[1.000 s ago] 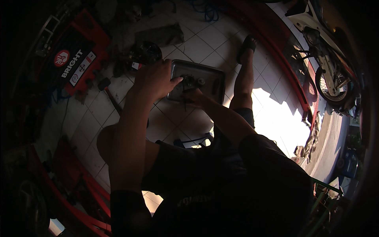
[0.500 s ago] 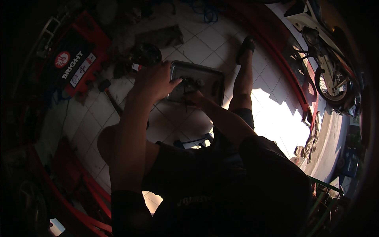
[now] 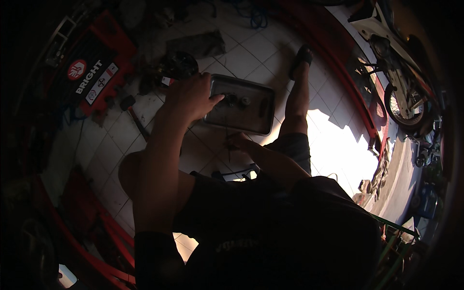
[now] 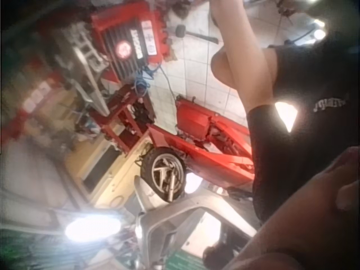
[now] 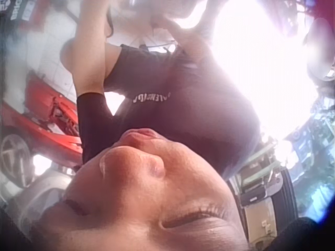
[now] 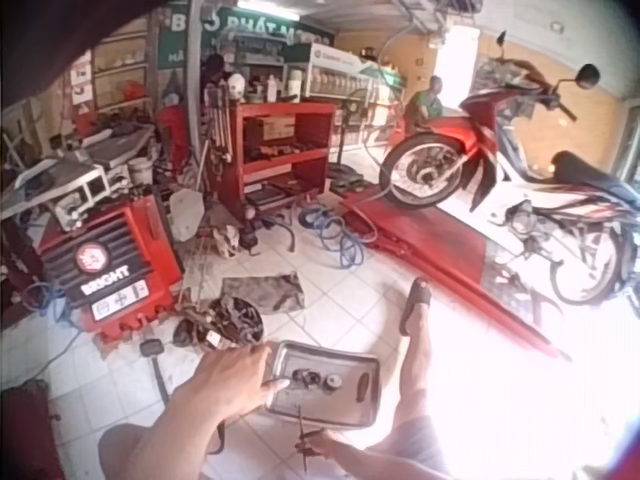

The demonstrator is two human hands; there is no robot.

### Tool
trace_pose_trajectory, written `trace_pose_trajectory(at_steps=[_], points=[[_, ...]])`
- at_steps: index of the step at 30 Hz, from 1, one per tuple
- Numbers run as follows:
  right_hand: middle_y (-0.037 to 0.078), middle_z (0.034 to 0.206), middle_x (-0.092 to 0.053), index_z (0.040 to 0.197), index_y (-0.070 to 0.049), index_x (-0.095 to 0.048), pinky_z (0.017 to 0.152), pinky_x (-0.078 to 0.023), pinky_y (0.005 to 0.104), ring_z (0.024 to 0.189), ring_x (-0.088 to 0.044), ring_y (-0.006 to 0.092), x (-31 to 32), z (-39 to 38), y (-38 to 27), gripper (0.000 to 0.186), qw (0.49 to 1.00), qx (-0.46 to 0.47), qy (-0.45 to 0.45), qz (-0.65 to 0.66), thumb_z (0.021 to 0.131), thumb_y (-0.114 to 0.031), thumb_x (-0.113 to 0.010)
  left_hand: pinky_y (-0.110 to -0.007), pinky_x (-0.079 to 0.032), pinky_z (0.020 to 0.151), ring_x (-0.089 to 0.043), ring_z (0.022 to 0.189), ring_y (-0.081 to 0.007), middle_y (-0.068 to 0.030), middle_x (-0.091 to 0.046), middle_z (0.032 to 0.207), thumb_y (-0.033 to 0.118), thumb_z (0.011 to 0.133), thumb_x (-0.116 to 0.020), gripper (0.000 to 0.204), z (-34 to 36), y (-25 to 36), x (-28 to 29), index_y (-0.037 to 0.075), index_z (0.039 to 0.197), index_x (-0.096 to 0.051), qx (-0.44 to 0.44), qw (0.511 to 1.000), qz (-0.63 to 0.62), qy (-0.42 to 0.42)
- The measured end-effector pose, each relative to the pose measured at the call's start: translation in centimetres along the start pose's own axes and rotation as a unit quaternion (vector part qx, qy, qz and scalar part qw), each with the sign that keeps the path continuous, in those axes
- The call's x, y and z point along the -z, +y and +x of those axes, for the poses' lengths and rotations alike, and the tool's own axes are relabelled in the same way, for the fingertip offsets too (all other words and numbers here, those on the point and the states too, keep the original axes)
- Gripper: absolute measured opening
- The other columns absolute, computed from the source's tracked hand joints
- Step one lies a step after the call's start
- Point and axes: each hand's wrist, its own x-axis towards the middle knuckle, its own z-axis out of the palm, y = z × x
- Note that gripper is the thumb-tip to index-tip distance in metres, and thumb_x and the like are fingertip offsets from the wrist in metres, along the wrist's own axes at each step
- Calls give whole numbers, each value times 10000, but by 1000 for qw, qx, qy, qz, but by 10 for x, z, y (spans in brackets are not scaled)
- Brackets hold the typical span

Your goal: The person sits on a low stool in a workshop, using a screwdriver to disassemble and clean small mechanical components placed in a metal tray on their lap. They manipulate the parts with both hands, occasionally picking up and inspecting them before placing them back into the tray.

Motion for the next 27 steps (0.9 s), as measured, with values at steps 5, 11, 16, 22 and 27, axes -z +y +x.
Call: trace_pose_trajectory(at_steps=[5, 11, 16, 22, 27], points=[[127, 1052, -759, 1064, -29, -758, 651, -661, 370, 816, -766, 258, 39, 3, 31, 229, 997, -6, 78, 5, 850, -77, -826, -463, -575, 946, -698, 1131, -304, -140, -693, 1182, 492, 998, -622, 511, 14, 26, 7, 48, 1248, -595, -56, 998, -24, 3], [209, 1059, -742, 1177, 62, -687, 765, -687, 461, 938, -764, 336, 20, -37, -1, 325, 988, 18, 6, 153, 880, -41, -772, -472, -575, 959, -691, 1147, -306, -151, -682, 1208, 497, 994, -626, 529, 7, 16, 8, 44, 1266, -593, -27, 999, -29, -15], [209, 1079, -740, 1241, 50, -660, 785, -681, 458, 952, -760, 352, 25, -43, -5, 311, 979, -20, 30, 201, 944, -41, -678, -484, -577, 952, -693, 1139, -317, -151, -685, 1203, 496, 995, -625, 535, 5, 17, 8, 40, 1273, -590, -27, 999, -31, -10], [189, 1187, -726, 1301, 25, -633, 882, -647, 476, 1060, -735, 342, 25, -47, -6, 333, 979, -4, 5, 205, 990, -94, -619, -488, -575, 954, -689, 1145, -320, -152, -681, 1210, 503, 996, -621, 550, 5, 18, 9, 29, 1272, -584, -32, 999, -27, -11], [177, 1232, -716, 1361, 9, -605, 926, -625, 478, 1099, -721, 332, 12, -53, -10, 379, 980, 23, -11, 197, 1030, -170, -563, -482, -571, 959, -684, 1153, -315, -153, -679, 1212, 509, 997, -617, 556, 4, 15, 4, 30, 1276, -578, -26, 999, -20, 3]])
